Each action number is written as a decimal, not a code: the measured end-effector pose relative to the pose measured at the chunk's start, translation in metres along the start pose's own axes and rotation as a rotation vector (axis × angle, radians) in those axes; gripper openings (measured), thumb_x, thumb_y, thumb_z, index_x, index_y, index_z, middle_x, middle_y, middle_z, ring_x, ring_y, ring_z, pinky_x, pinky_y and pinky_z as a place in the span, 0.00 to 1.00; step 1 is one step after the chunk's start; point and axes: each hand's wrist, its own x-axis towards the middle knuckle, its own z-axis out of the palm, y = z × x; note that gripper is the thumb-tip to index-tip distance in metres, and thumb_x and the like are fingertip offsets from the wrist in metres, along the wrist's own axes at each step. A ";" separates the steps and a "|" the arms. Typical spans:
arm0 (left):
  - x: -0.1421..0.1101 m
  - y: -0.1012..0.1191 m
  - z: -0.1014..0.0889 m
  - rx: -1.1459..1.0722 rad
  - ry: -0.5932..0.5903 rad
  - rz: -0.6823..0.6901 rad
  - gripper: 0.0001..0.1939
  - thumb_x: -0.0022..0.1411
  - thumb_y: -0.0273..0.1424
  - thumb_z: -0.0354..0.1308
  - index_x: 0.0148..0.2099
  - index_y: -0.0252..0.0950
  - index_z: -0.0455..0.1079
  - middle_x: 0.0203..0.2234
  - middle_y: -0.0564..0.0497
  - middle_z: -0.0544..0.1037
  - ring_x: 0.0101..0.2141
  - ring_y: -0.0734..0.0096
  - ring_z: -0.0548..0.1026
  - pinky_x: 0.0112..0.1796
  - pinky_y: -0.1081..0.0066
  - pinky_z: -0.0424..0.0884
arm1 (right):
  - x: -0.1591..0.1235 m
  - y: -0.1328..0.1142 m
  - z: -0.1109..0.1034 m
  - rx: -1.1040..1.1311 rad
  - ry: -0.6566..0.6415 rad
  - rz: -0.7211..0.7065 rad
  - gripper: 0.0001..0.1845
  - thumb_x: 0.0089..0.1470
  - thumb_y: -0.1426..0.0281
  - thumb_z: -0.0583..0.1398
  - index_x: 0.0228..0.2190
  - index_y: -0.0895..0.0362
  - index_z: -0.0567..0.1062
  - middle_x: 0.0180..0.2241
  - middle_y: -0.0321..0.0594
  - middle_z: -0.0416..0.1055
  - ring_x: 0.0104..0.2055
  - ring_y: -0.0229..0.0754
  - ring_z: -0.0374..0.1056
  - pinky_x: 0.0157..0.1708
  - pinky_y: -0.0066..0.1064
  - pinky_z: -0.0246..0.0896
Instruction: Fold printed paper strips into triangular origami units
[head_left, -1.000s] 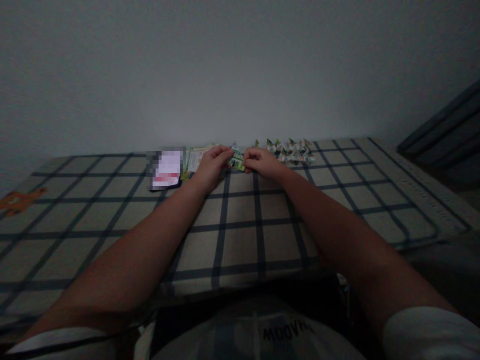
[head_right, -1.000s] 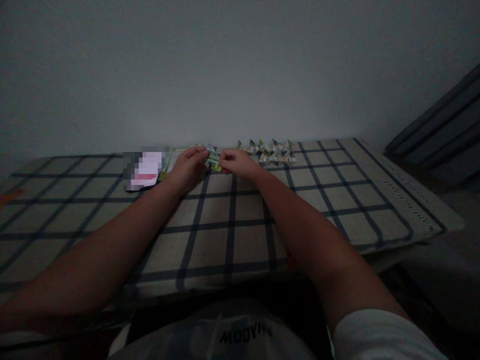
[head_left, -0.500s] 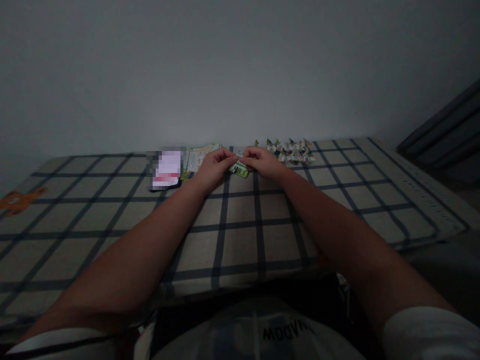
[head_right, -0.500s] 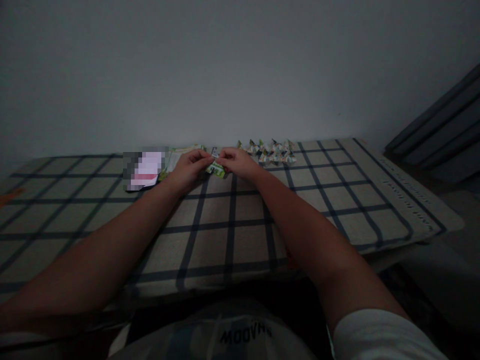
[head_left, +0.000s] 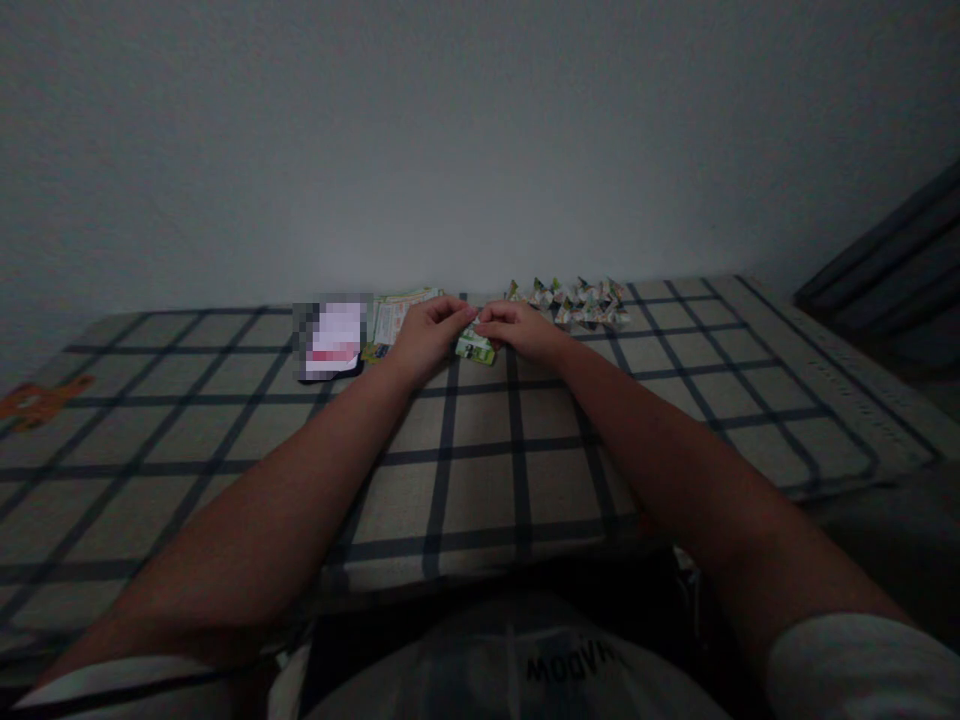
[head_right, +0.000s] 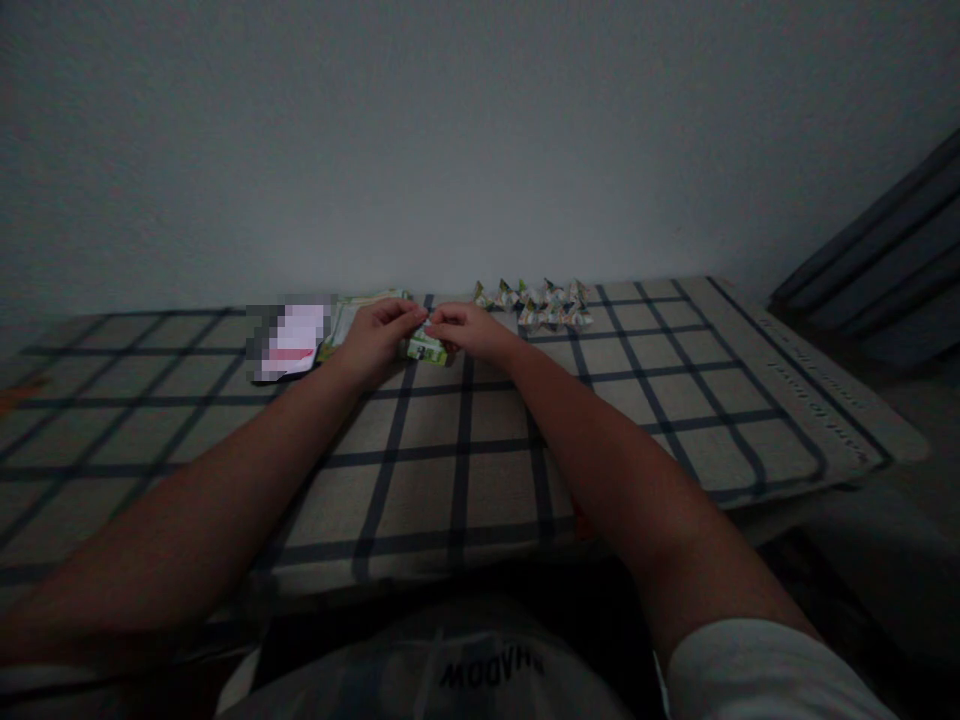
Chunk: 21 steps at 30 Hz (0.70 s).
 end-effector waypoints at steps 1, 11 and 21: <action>0.000 0.000 0.000 0.001 -0.011 -0.003 0.16 0.51 0.44 0.75 0.31 0.37 0.80 0.27 0.51 0.80 0.28 0.70 0.73 0.33 0.69 0.69 | 0.000 0.000 0.000 0.002 -0.002 0.011 0.11 0.55 0.72 0.62 0.22 0.55 0.69 0.21 0.30 0.61 0.26 0.35 0.58 0.29 0.28 0.55; -0.002 -0.002 0.000 0.037 -0.088 -0.042 0.18 0.51 0.46 0.75 0.32 0.38 0.79 0.27 0.51 0.78 0.27 0.72 0.71 0.30 0.71 0.65 | 0.001 -0.001 -0.006 -0.048 -0.007 0.026 0.08 0.52 0.71 0.62 0.22 0.55 0.70 0.21 0.31 0.60 0.27 0.37 0.56 0.30 0.29 0.53; 0.002 0.001 0.001 -0.015 0.074 -0.008 0.18 0.49 0.44 0.76 0.25 0.39 0.72 0.19 0.55 0.69 0.23 0.73 0.64 0.27 0.69 0.60 | -0.001 0.003 -0.006 -0.180 0.067 -0.057 0.14 0.60 0.68 0.61 0.24 0.55 0.66 0.24 0.32 0.58 0.30 0.38 0.56 0.32 0.29 0.53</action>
